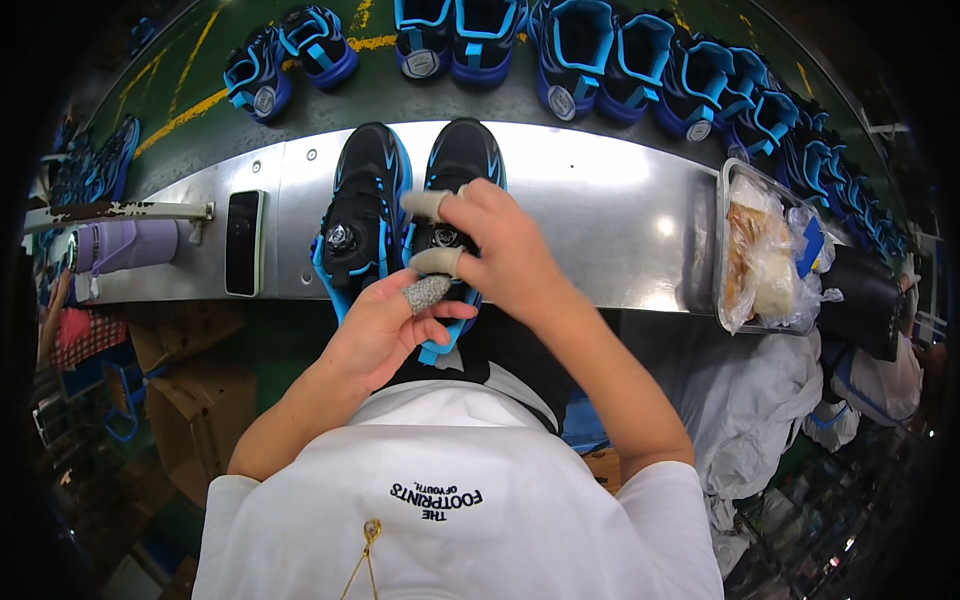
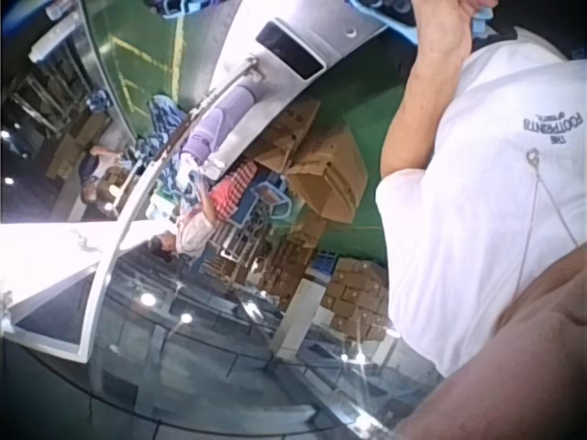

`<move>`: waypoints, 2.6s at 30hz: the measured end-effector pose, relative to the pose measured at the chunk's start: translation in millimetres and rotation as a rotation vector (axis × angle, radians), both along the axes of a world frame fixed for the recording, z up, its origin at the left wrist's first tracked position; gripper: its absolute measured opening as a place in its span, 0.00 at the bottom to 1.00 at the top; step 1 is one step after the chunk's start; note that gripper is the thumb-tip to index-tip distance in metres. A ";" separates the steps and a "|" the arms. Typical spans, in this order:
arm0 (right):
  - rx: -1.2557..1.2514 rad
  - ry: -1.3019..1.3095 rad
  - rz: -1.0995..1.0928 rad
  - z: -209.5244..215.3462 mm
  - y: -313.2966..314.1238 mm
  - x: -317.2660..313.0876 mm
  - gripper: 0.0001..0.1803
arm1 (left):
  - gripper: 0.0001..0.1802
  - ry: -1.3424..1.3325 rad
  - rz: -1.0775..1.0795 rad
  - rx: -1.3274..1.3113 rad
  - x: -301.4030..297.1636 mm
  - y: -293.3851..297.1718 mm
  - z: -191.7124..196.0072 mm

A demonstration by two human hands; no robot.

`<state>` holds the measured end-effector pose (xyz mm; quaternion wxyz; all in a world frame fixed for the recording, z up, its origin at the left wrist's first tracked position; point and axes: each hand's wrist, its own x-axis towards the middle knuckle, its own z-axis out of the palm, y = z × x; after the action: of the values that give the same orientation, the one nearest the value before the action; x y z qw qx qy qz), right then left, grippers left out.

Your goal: The person tightens the dial closure systems on pairs of athletic shoes by hand and places the finished shoes onto the conveyor line.

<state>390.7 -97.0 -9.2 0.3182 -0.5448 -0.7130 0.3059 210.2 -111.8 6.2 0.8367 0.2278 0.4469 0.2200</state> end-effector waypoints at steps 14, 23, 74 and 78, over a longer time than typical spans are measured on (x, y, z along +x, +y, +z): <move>-0.108 0.448 0.154 -3.0 4.0 7.1 0.19 | 0.16 -0.030 0.004 -0.002 2.4 -3.5 -4.1; -0.170 0.419 0.121 2.9 4.8 12.4 0.31 | 0.14 -0.016 0.008 -0.008 1.9 -5.1 -6.3; 0.116 0.212 -0.019 -49.7 -7.9 7.6 0.39 | 0.20 0.911 -0.972 1.632 31.2 74.4 23.2; 0.026 0.383 0.092 -38.0 -0.5 25.5 0.37 | 0.21 0.785 -0.613 1.535 5.9 54.4 29.7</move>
<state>416.2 -97.5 -47.2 0.4409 -0.4394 -0.6675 0.4088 216.1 -57.4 35.9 0.2652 0.8886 0.3502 0.1317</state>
